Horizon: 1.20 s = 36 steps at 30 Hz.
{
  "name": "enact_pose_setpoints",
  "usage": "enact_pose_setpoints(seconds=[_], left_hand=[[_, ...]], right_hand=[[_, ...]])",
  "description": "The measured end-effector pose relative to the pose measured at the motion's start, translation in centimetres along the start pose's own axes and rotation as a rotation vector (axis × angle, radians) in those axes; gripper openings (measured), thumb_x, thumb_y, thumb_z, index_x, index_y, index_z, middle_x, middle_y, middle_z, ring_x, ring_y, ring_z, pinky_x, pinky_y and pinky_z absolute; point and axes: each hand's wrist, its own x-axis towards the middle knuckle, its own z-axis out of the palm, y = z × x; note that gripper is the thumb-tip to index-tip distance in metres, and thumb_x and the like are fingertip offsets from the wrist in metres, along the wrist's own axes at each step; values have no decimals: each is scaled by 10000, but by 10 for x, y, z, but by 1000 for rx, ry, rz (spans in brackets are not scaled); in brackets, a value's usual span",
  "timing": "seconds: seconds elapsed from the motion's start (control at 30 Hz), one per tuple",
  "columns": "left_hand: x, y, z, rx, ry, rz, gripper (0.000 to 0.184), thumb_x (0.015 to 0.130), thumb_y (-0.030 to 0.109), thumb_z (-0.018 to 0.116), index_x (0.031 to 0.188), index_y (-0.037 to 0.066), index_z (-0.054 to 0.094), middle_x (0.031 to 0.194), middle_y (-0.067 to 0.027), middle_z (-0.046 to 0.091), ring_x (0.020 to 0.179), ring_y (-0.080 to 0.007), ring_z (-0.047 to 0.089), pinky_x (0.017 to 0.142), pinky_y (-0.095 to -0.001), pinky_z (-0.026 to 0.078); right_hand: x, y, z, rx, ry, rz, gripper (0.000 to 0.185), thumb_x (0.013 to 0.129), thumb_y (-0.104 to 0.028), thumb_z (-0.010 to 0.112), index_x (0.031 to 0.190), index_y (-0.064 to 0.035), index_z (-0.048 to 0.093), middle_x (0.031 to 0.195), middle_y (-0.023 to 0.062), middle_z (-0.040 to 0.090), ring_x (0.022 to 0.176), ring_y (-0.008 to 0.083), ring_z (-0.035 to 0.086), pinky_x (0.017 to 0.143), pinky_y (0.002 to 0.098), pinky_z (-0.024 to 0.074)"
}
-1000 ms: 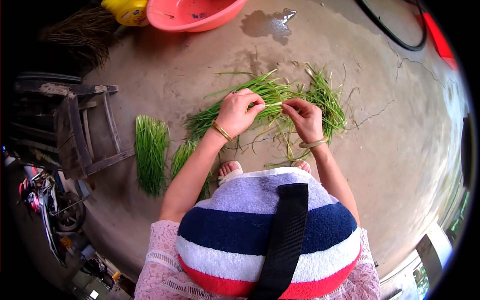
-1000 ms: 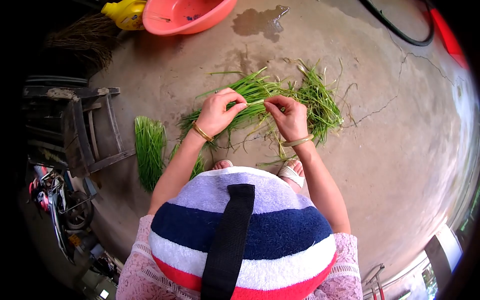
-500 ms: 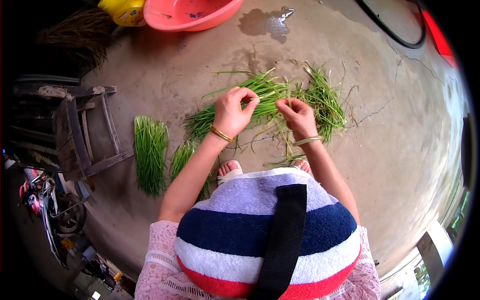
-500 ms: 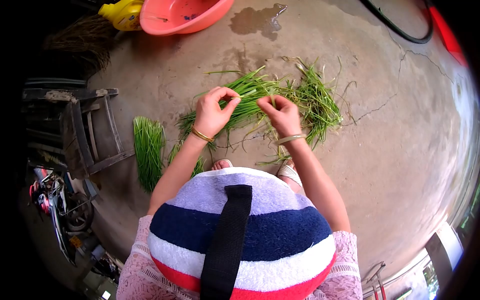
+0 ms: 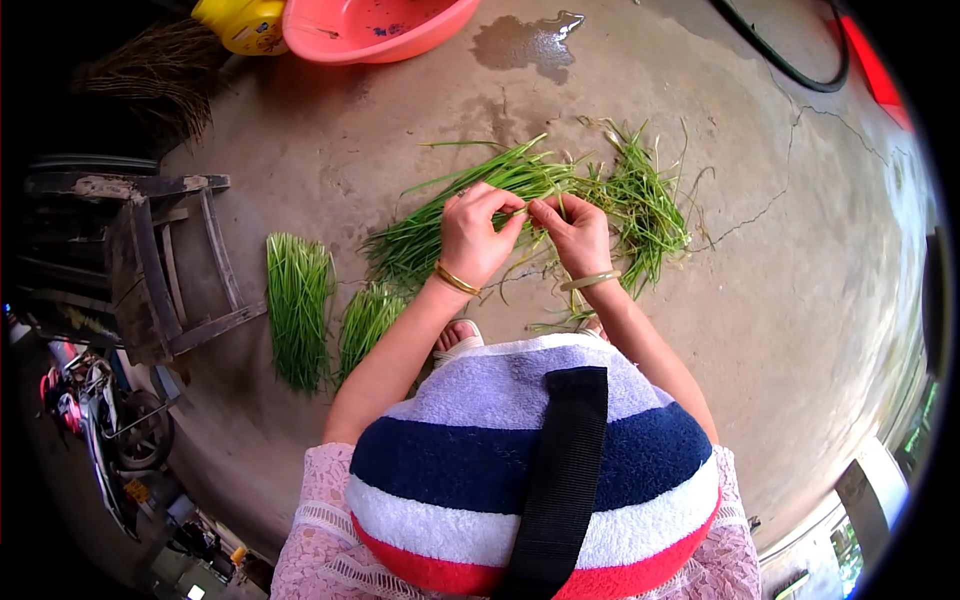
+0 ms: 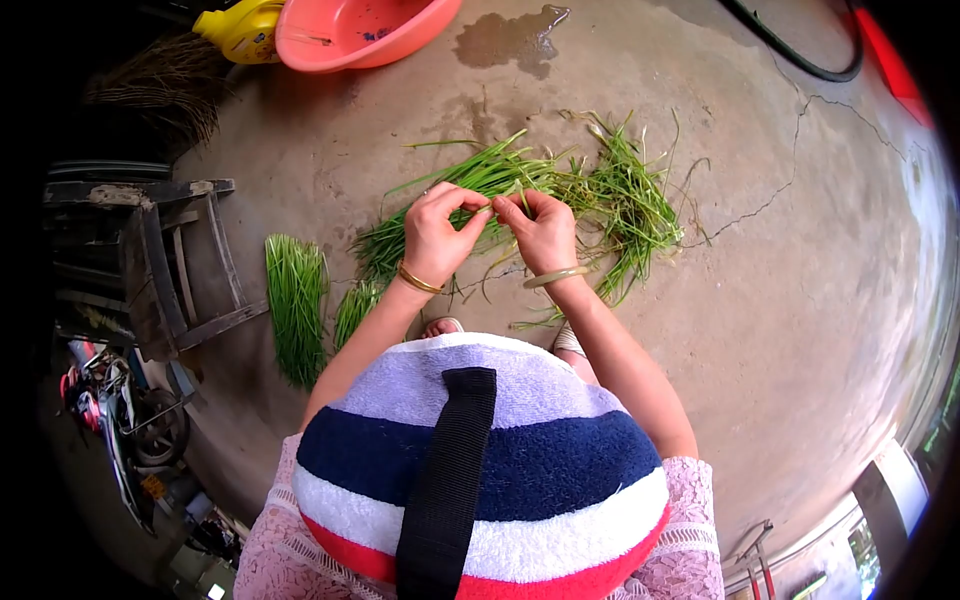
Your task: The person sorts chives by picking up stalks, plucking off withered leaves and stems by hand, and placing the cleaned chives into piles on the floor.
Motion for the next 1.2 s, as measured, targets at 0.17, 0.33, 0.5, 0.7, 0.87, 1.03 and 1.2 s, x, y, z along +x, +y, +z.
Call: enact_pose_setpoints(seconds=[0.17,0.33,0.5,0.7,0.87,1.03,1.2], left_hand=[[-2,-8,-2,-19,-55,0,144,620,1,652,751,45,614,699,-64,571,634,-170,576,571,-261,453],[-2,-14,-5,-69,-32,-73,146,635,-2,636,772,47,617,690,-62,560,627,-159,567,579,-257,448],[0,-19,-13,-35,-13,-64,151,640,12,623,782,61,612,663,-52,536,606,-172,544,561,-271,438],[-5,-8,-8,-21,-76,-81,161,639,24,649,796,38,611,676,-57,533,616,-160,544,566,-257,434],[-3,-16,-6,-173,-188,-144,116,695,58,645,797,16,611,730,-69,563,652,-160,562,582,-247,436],[-4,-17,-6,-208,-217,-194,105,713,56,640,801,5,611,748,-61,581,671,-134,569,596,-237,441],[-5,-18,-3,-247,-192,-252,118,700,54,659,795,2,612,739,-58,588,653,-117,573,592,-230,450]], right_hand=[[-3,3,-3,-54,-34,-38,185,744,-168,617,689,5,585,533,-11,499,493,44,410,450,211,330],[-3,5,-9,-100,-178,63,193,725,-179,608,668,1,568,530,-6,497,501,43,414,461,209,337],[-2,4,-4,-71,-146,30,170,739,-157,615,717,10,599,573,0,543,530,40,448,488,201,364],[5,-7,8,69,-17,-19,122,740,-97,635,768,20,615,617,-6,568,544,35,473,481,184,386],[5,0,5,88,-23,-40,120,741,-102,633,742,14,606,594,-7,550,530,37,454,477,193,377],[2,2,8,-16,9,-90,131,745,-113,628,730,10,583,565,9,523,516,44,426,473,210,369],[0,-1,8,-123,22,-137,148,744,-129,617,716,3,556,548,11,498,513,50,419,472,218,367]])
